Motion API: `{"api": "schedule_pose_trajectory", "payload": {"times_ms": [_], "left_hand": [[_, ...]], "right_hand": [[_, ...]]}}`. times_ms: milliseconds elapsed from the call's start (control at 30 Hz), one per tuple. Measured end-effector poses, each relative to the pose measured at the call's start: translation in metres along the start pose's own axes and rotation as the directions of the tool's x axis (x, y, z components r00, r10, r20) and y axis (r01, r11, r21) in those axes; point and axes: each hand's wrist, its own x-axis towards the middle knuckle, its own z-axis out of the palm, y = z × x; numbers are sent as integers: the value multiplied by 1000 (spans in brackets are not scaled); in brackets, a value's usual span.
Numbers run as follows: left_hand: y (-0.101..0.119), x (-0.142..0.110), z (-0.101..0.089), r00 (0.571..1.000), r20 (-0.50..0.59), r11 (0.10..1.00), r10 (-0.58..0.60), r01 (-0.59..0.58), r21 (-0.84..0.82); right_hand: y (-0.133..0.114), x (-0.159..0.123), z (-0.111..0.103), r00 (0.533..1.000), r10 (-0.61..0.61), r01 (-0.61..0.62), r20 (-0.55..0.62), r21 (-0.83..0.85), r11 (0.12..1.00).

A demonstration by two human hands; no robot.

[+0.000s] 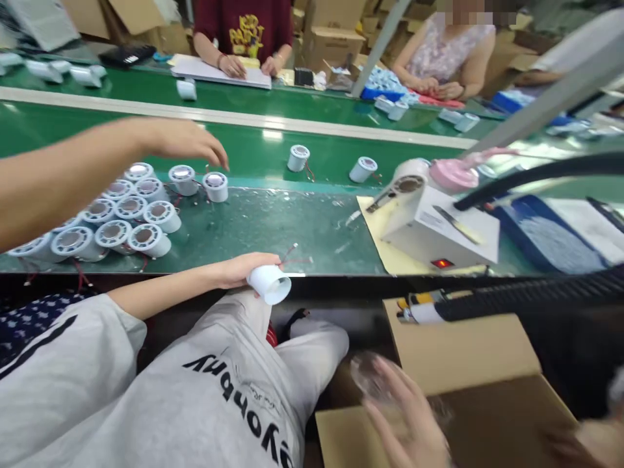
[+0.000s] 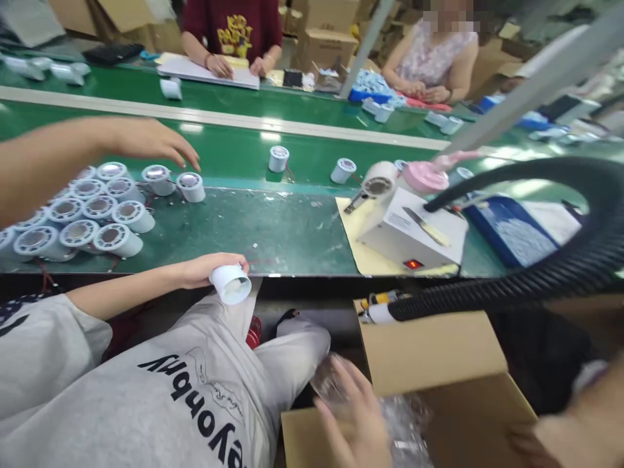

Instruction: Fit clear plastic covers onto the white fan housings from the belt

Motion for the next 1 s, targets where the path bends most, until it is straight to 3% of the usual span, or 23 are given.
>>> {"api": "schedule_pose_trajectory", "payload": {"times_ms": [33,100,167,267,367,467,567,700,833,933,1000], "left_hand": [[-4,9,13,991,122,997,-60,66,-51],[-7,23,35,941,310,989,-140,147,0],[-8,29,49,900,411,986,-143,93,140],[-6,25,56,928,366,880,68,-229,416],[-5,18,56,919,282,748,276,-389,538],[-11,17,56,901,223,759,373,-434,485],[-23,22,56,884,196,768,425,-467,439],[-34,28,51,858,295,763,421,-510,396],[-30,26,49,828,412,801,379,-517,302],[-25,19,52,846,417,865,333,-450,221],[-26,16,55,890,362,931,277,-341,128]], "right_hand": [[-9,7,17,993,-115,113,-23,-69,991],[-27,30,47,956,-288,269,-61,-223,937],[-38,54,65,952,-290,242,-98,-340,909],[-44,75,69,983,-164,127,-84,-339,932],[-43,76,62,995,-78,85,66,-123,989],[-43,72,57,988,-26,-3,150,190,982],[-46,70,54,993,80,-107,87,364,925],[-49,69,52,971,233,-223,45,509,831],[-47,69,51,939,336,-291,66,673,680],[-44,67,50,950,309,-239,47,747,620],[-43,64,50,982,188,-156,25,669,726]]}}
